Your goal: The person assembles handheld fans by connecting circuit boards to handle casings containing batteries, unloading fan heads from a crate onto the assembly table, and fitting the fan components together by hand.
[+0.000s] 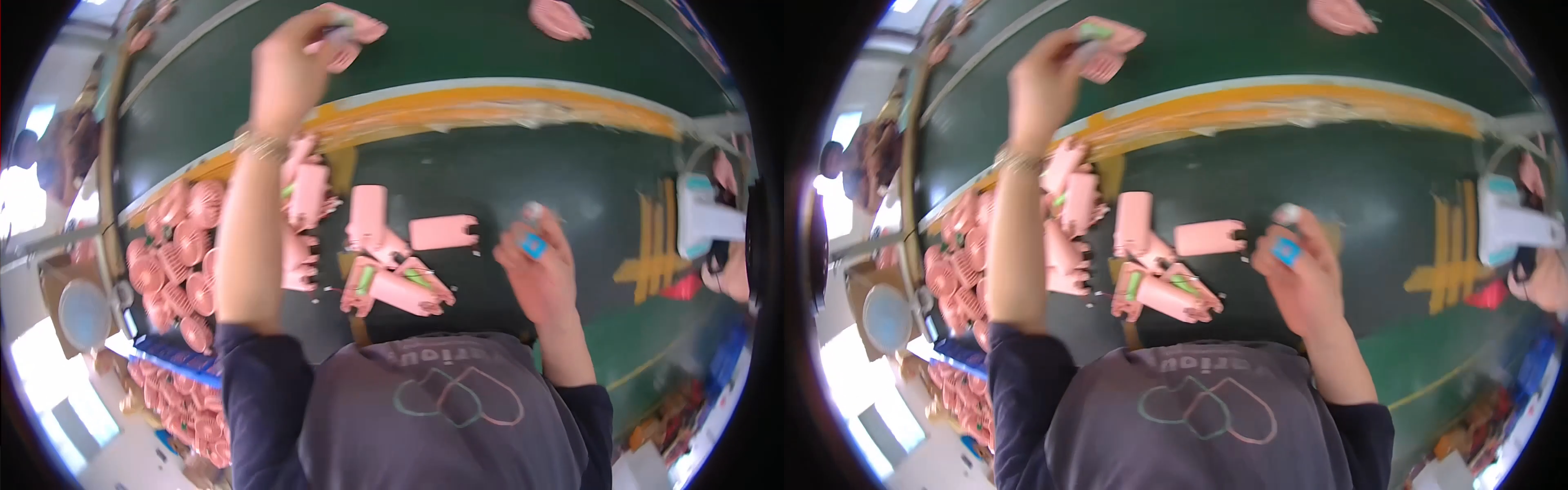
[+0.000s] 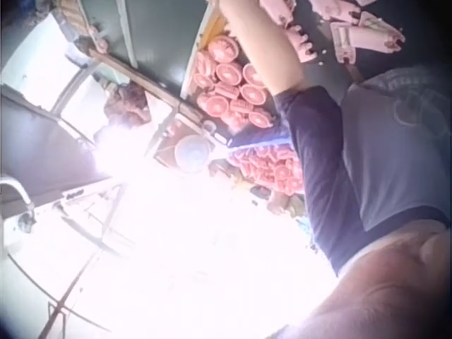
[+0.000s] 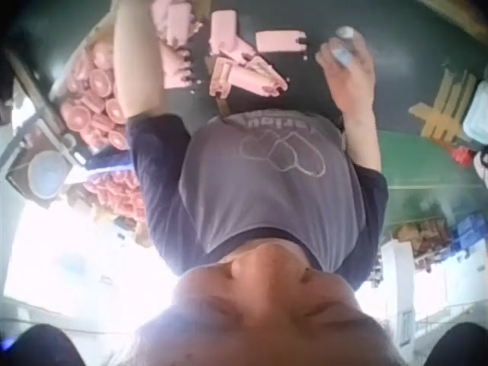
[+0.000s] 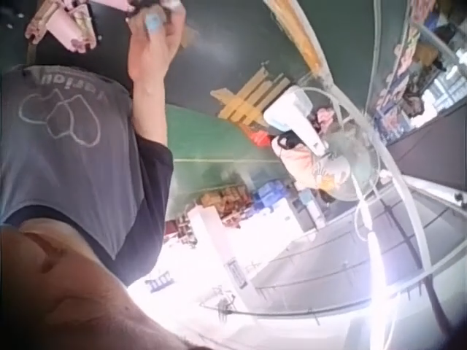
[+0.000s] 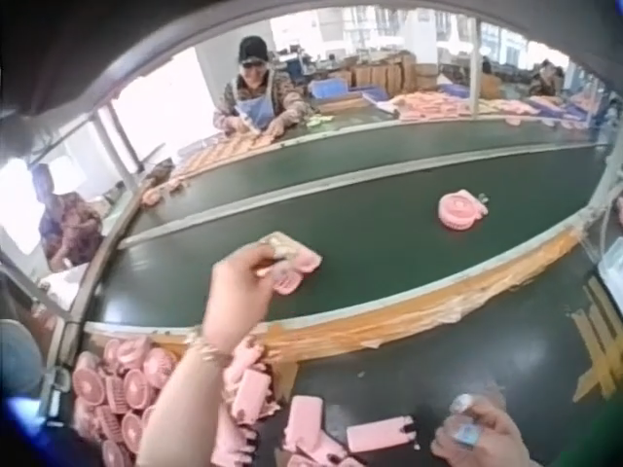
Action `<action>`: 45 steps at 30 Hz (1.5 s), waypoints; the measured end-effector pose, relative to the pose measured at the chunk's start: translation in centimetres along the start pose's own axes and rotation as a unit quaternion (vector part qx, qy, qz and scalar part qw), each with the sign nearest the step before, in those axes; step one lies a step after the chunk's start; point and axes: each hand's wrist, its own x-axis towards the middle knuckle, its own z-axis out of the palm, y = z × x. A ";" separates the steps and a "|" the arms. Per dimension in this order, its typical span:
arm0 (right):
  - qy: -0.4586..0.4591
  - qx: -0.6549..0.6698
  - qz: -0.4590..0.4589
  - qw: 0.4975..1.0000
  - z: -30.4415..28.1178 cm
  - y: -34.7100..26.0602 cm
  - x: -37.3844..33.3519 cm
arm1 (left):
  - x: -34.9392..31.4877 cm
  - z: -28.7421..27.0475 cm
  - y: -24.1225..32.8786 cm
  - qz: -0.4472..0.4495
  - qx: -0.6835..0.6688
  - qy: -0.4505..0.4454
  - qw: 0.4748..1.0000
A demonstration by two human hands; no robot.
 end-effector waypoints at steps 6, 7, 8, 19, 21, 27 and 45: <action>0.043 -0.026 0.016 0.999 -2.5 0.6 -0.2 | -8.2 7.1 -1.6 0.120 0.062 -0.032 0.990; 0.026 -0.022 0.037 0.999 -2.6 0.6 -0.1 | -10.3 5.4 0.5 0.104 0.043 -0.069 0.991; 0.010 -0.021 0.057 0.998 -2.3 0.4 0.0 | -12.5 3.8 1.7 0.091 0.046 -0.061 0.993; -0.160 0.131 0.072 0.976 5.9 0.8 -0.1 | -27.3 -13.2 -7.2 -0.255 0.462 -0.027 0.849; -0.197 0.154 0.079 0.965 6.4 0.8 -0.4 | -27.6 -12.3 -6.9 -0.290 0.468 -0.036 0.834; -0.223 0.141 0.056 0.963 6.4 0.4 -1.5 | -26.2 -9.8 -7.3 -0.348 0.446 0.022 0.825; -0.055 -0.450 -0.199 0.869 1.4 0.7 2.4 | -26.1 -10.7 -3.9 -0.310 0.401 0.030 0.861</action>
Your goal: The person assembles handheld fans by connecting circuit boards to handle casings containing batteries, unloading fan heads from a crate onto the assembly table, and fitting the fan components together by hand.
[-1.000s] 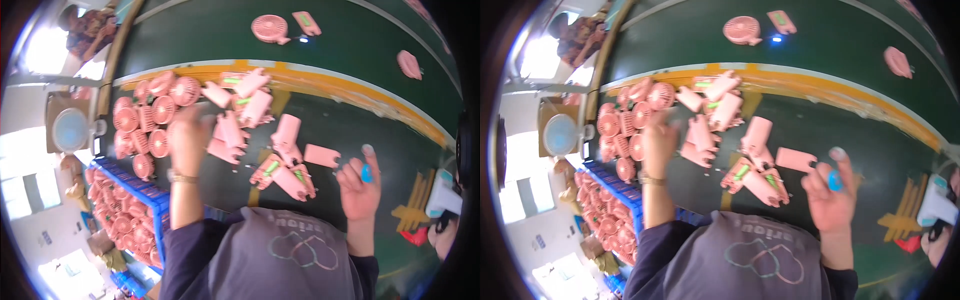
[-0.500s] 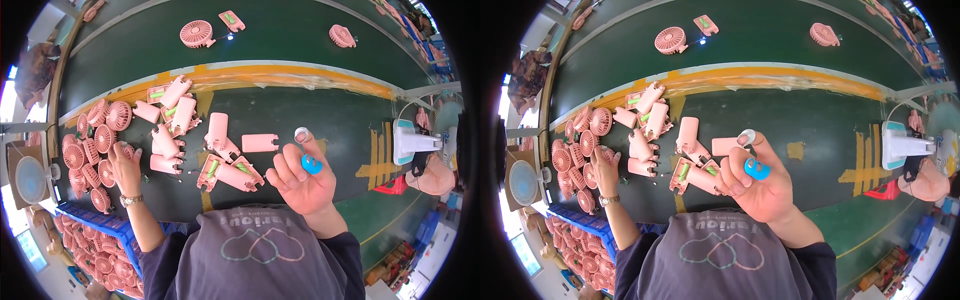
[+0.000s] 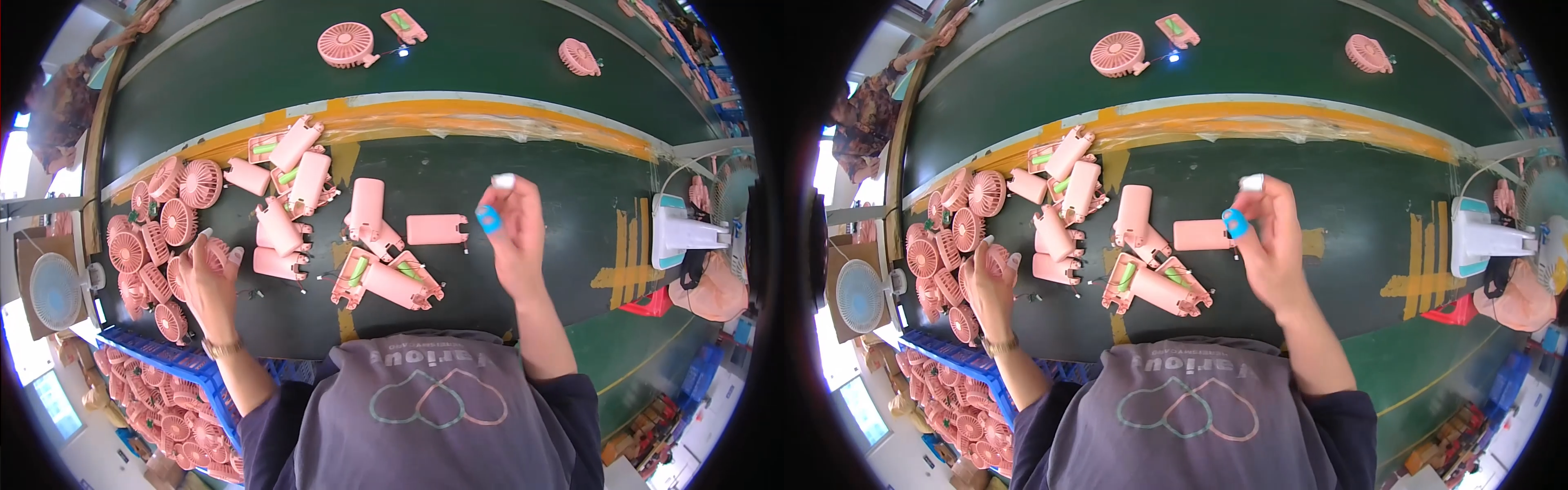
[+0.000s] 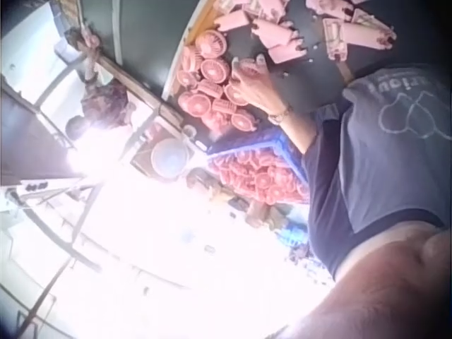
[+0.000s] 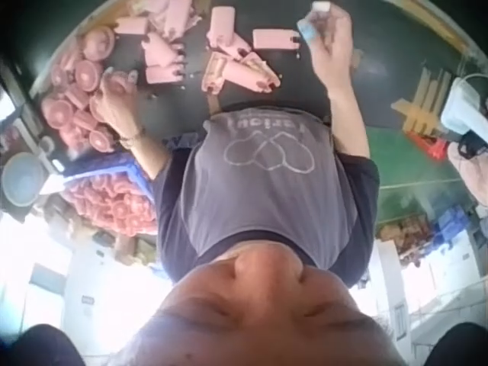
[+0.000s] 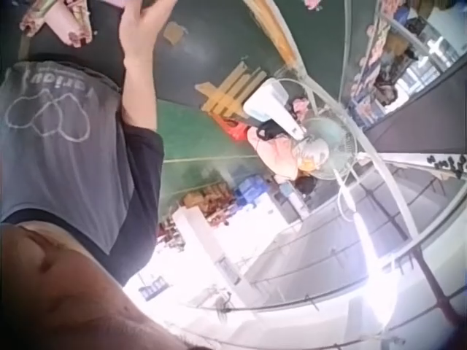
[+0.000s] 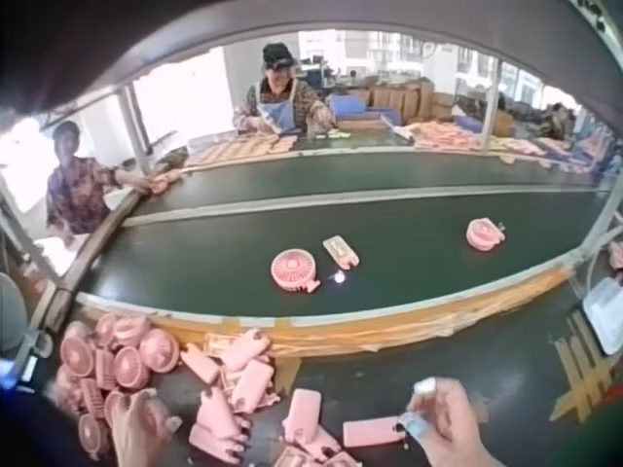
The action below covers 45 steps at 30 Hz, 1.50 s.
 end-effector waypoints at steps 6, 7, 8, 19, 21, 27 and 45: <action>-0.180 -0.448 -0.088 0.871 0.2 3.8 -0.4 | 1.4 -5.3 10.8 0.179 -0.255 -0.013 0.950; -0.260 -0.477 -0.086 0.835 0.3 3.9 -0.2 | 2.2 -4.8 13.8 0.230 -0.294 -0.032 0.927; -0.262 -0.467 -0.101 0.839 0.5 3.9 -0.1 | 2.8 -3.0 16.3 0.272 -0.329 -0.079 0.901; 0.068 -0.434 0.204 0.875 -4.9 4.0 -7.7 | 1.0 8.4 28.7 0.349 -0.189 -0.029 0.917; 0.077 -0.427 0.210 0.876 -5.5 4.6 -9.4 | 1.2 7.2 27.8 0.415 -0.245 0.026 0.876; 0.079 -0.340 0.098 0.932 -8.5 3.5 -9.8 | -1.2 5.4 25.9 0.602 -0.165 -0.088 0.777; -0.026 0.081 -0.010 0.996 -2.8 3.8 -7.5 | 0.0 5.0 21.8 0.173 -0.679 -0.288 0.653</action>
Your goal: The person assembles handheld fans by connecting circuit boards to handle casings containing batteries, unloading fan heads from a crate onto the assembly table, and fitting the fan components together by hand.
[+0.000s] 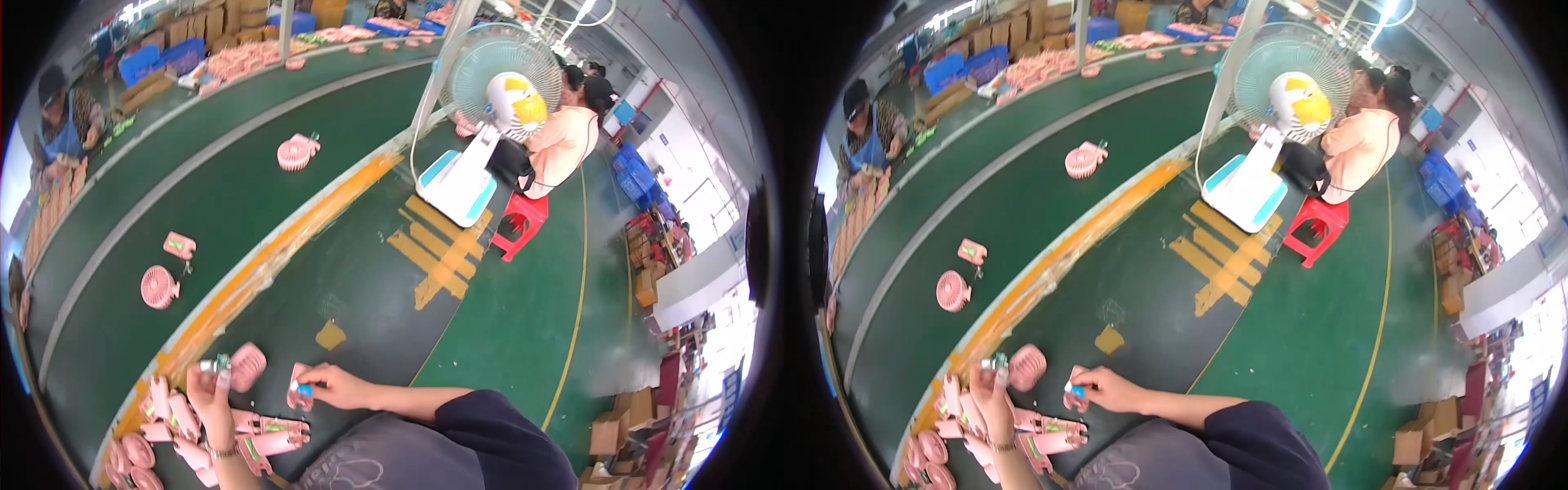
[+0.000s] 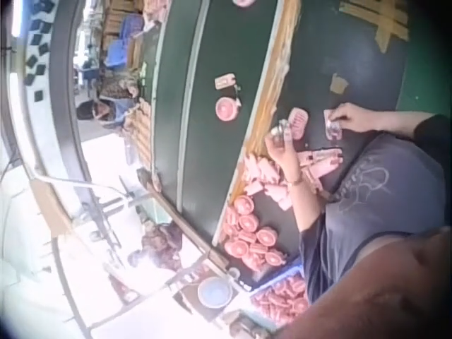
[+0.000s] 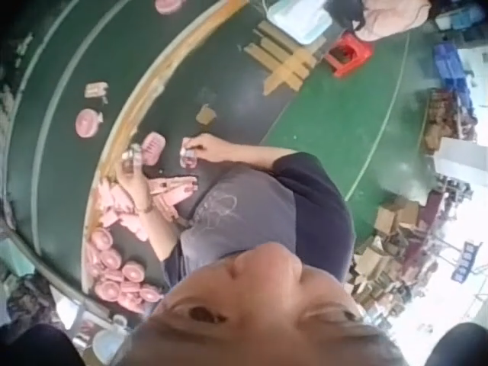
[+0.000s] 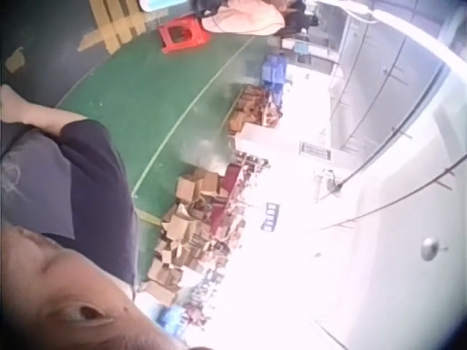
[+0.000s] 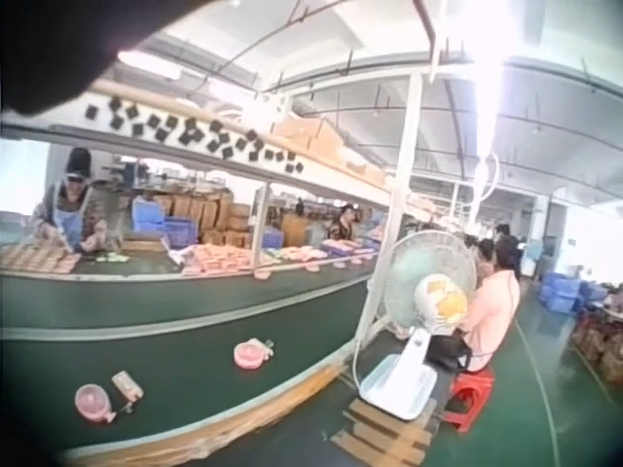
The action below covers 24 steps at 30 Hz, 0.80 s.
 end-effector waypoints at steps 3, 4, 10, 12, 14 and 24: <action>-0.011 0.200 0.153 0.968 -0.1 -0.7 -0.1 | -1.2 1.1 1.9 -0.021 -0.065 0.006 0.998; 0.011 0.229 0.165 0.959 0.3 -2.0 0.0 | -1.7 1.1 2.7 -0.019 -0.040 0.007 0.999; -0.042 0.240 0.134 0.960 1.8 -3.9 0.7 | -4.7 -0.8 4.3 -0.029 0.045 -0.011 0.999; -0.051 0.221 0.136 0.964 2.6 -5.4 0.7 | -5.8 -1.2 5.1 0.049 0.140 -0.058 0.987; -0.030 0.176 0.171 0.969 3.6 -8.3 0.4 | -7.2 0.0 6.5 0.096 0.022 -0.036 0.995; -0.032 0.094 0.109 0.989 3.2 -13.8 0.6 | -8.0 3.0 9.7 0.021 -0.131 -0.113 0.985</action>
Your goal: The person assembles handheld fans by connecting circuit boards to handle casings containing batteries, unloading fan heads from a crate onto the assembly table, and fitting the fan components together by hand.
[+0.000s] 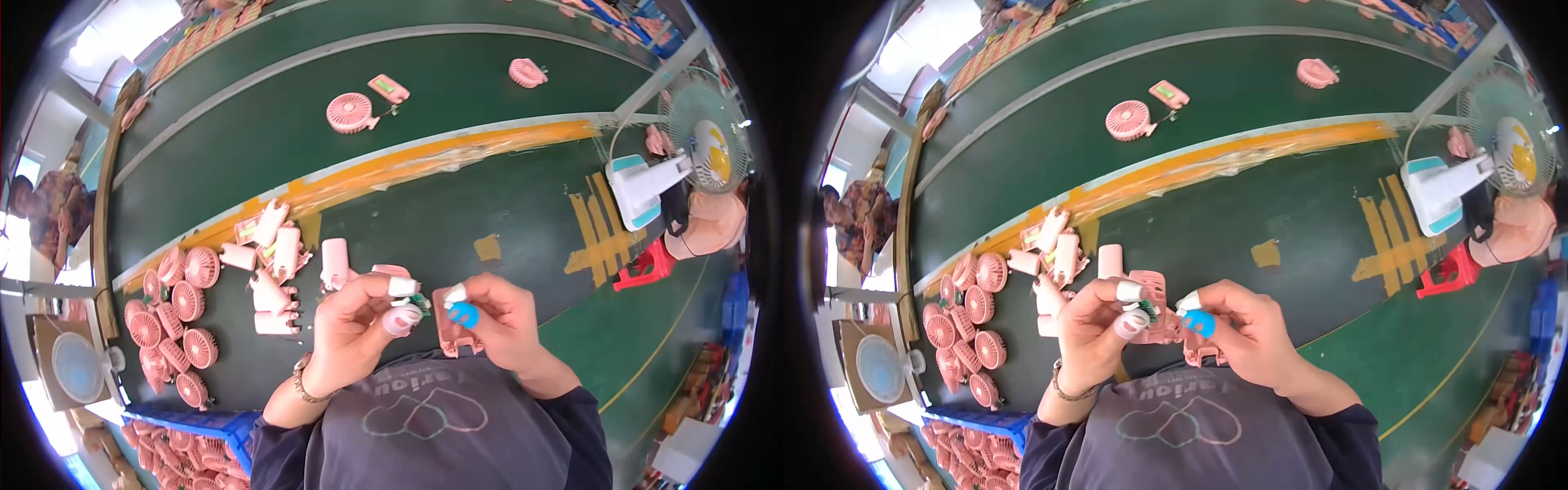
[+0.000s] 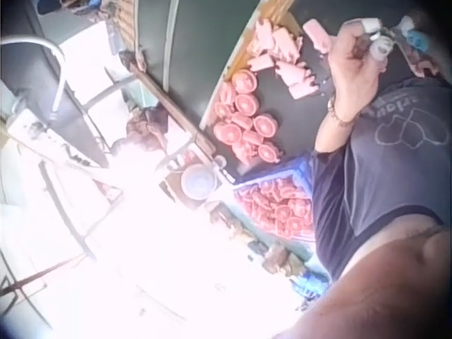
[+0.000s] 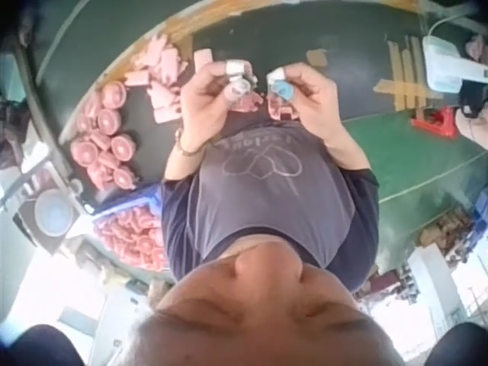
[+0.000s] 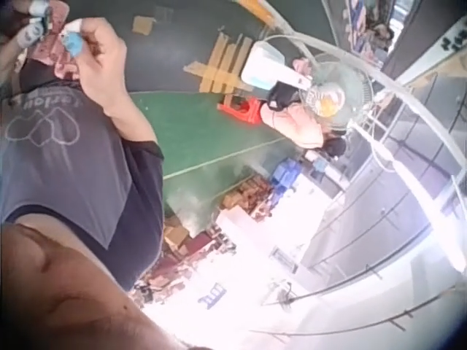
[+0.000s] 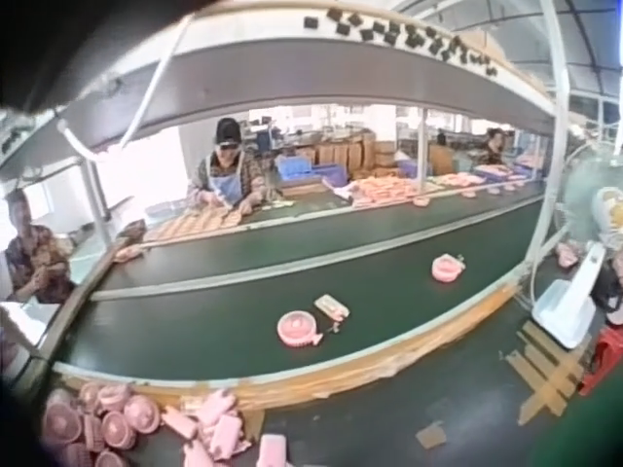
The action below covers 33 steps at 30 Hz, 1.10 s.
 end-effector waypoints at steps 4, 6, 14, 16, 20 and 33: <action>0.009 -0.044 0.026 0.999 0.7 -0.6 0.7 | 0.0 -0.4 0.0 -0.002 -0.041 -0.013 0.999; 0.003 -0.050 0.002 0.999 1.0 -0.3 0.9 | 0.1 -0.6 -0.1 -0.012 -0.041 -0.017 0.999; -0.061 0.043 0.076 0.994 1.5 -1.2 1.9 | 0.7 -1.7 0.6 -0.051 -0.087 -0.059 0.993; -0.086 0.113 0.112 0.984 1.2 -1.4 2.1 | 0.8 -2.2 0.4 -0.066 -0.093 -0.065 0.991; -0.057 0.084 0.093 0.990 1.3 -1.0 2.2 | 1.0 -2.3 0.0 -0.053 -0.105 -0.071 0.991; 0.008 -0.025 0.012 1.000 1.8 -0.7 2.6 | 0.4 -1.1 -0.2 -0.005 0.004 -0.001 1.000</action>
